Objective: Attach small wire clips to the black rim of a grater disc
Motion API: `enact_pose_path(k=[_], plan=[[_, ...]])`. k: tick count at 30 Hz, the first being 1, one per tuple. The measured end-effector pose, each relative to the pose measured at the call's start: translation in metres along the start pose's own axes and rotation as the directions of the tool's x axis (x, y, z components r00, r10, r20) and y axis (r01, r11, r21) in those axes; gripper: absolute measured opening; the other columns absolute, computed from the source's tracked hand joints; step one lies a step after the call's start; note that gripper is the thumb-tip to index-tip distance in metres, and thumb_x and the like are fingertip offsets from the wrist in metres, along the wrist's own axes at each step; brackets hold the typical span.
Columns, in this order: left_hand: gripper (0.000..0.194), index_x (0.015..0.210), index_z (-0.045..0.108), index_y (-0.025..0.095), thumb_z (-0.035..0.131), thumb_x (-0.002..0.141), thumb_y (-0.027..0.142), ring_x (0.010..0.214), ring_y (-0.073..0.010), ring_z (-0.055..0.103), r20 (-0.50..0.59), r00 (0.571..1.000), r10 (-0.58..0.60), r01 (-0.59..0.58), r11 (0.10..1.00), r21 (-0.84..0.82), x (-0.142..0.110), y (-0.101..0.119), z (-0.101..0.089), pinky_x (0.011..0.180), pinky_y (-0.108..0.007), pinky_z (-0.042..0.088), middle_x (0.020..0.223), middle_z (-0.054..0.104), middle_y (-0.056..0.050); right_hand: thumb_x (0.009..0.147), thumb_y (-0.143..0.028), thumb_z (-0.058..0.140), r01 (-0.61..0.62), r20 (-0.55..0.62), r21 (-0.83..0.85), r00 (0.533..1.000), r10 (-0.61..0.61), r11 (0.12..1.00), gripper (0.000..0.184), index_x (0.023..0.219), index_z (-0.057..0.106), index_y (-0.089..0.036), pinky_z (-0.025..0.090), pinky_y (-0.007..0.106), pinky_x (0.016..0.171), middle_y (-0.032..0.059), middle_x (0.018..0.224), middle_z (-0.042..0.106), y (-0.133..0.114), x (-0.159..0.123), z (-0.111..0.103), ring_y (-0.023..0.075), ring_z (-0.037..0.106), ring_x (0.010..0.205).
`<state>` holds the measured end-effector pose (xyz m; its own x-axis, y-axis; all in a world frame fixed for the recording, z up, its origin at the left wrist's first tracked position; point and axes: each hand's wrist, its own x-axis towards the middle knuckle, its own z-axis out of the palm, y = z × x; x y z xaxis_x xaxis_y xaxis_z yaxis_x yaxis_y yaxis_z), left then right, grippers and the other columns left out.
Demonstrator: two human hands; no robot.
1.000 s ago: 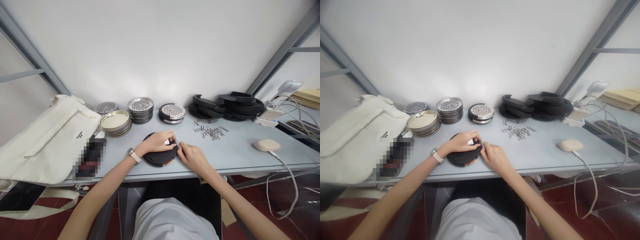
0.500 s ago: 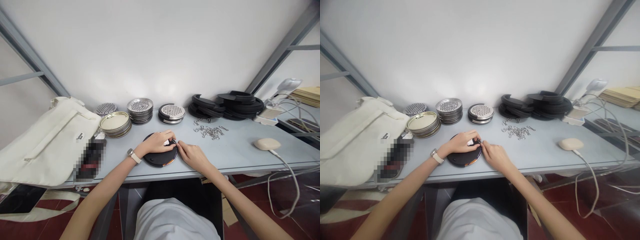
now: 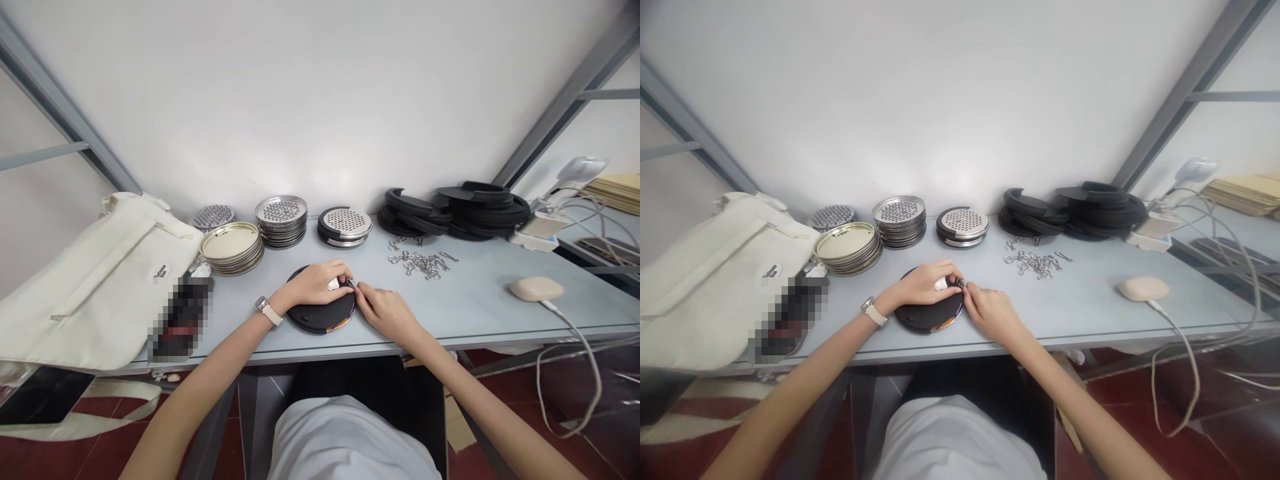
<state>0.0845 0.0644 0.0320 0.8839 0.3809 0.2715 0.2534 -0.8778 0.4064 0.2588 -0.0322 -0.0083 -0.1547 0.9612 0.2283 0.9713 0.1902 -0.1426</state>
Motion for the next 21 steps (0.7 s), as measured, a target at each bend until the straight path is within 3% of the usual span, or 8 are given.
enact_pose_path(k=[21], plan=[[0.020,0.103,0.058,0.019,0.054,0.087,0.032,0.085,-0.0137,0.057,0.002,1.000,-0.011,0.011,0.998,-0.067,0.0004,-0.0004,-0.0001,0.078,-0.024,0.044,0.091,0.059,-0.001,0.098,-0.030,0.029,-0.026,0.015,0.085,1.000,0.025,0.996,0.030,0.079,0.050,-0.020,0.024,0.026,0.052,0.0009,0.063,0.064,-0.0009,-0.0010,-0.0044,0.0151,0.058,0.053]])
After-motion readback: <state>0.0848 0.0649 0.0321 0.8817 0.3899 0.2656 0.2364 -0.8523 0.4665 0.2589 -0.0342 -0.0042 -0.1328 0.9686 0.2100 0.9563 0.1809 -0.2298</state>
